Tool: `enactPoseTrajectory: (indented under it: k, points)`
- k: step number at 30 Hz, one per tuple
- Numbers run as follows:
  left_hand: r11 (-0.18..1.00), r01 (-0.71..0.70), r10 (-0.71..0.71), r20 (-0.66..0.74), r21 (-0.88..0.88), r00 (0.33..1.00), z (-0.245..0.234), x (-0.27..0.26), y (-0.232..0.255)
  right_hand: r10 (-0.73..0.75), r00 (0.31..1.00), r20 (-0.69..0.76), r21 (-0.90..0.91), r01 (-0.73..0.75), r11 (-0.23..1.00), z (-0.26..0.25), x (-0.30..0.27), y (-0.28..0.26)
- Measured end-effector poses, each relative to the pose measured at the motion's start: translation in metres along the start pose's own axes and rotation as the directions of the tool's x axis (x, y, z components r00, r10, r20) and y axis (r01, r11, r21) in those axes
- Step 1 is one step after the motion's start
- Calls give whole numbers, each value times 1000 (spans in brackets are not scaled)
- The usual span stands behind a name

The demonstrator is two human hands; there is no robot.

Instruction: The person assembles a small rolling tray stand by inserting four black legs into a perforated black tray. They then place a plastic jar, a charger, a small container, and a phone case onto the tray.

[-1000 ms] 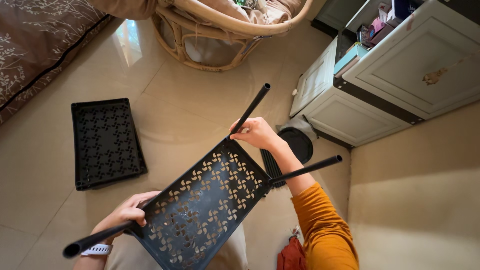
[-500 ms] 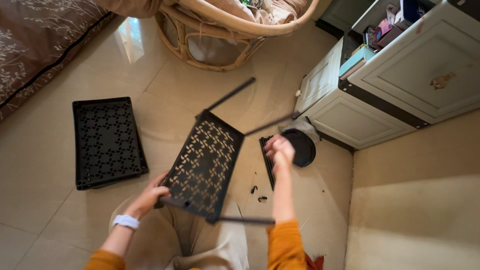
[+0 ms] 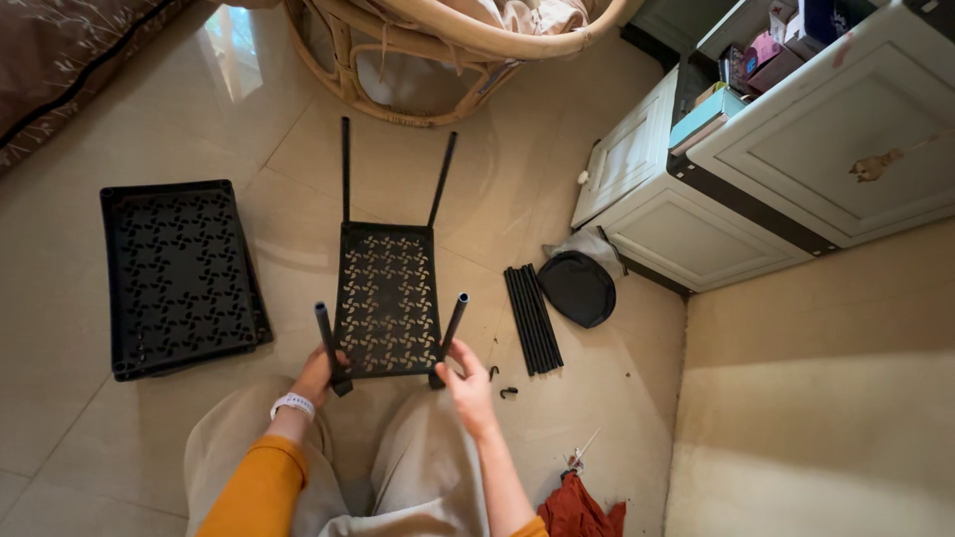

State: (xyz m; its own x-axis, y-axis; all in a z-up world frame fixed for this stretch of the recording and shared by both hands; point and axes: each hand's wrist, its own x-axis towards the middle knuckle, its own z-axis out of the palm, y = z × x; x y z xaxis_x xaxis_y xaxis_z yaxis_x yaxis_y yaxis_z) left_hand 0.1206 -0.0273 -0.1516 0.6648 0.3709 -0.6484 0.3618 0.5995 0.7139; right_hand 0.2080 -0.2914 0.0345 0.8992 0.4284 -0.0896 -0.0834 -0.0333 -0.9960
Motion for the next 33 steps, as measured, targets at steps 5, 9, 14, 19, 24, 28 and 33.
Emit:
enactPoseTrajectory:
  k: [5,9,14,19,24,28,33]
  points:
    - [990,-102,101,-16,-93,995,0,10,20,-17,979,-205,-276,-41,960,26,5,21]
    - [900,-145,32,-271,-411,962,-1,18,34,-207,967,-148,-401,133,906,49,-19,25]
    - [960,-255,181,-439,-114,880,-8,14,24,-196,967,-162,-495,92,864,88,-62,34]
    - [953,-294,298,-350,66,888,-21,1,-1,-239,964,113,-448,264,854,97,-83,53]
    - [879,-359,406,-98,312,909,-39,-39,-2,-32,984,-176,-490,-60,869,40,-57,89]
    - [714,-363,317,186,598,930,-39,-115,10,-41,791,-610,-354,-226,907,-49,18,101]
    - [593,-240,216,135,768,967,-3,-203,48,-180,937,-299,-542,-11,840,-100,63,81]
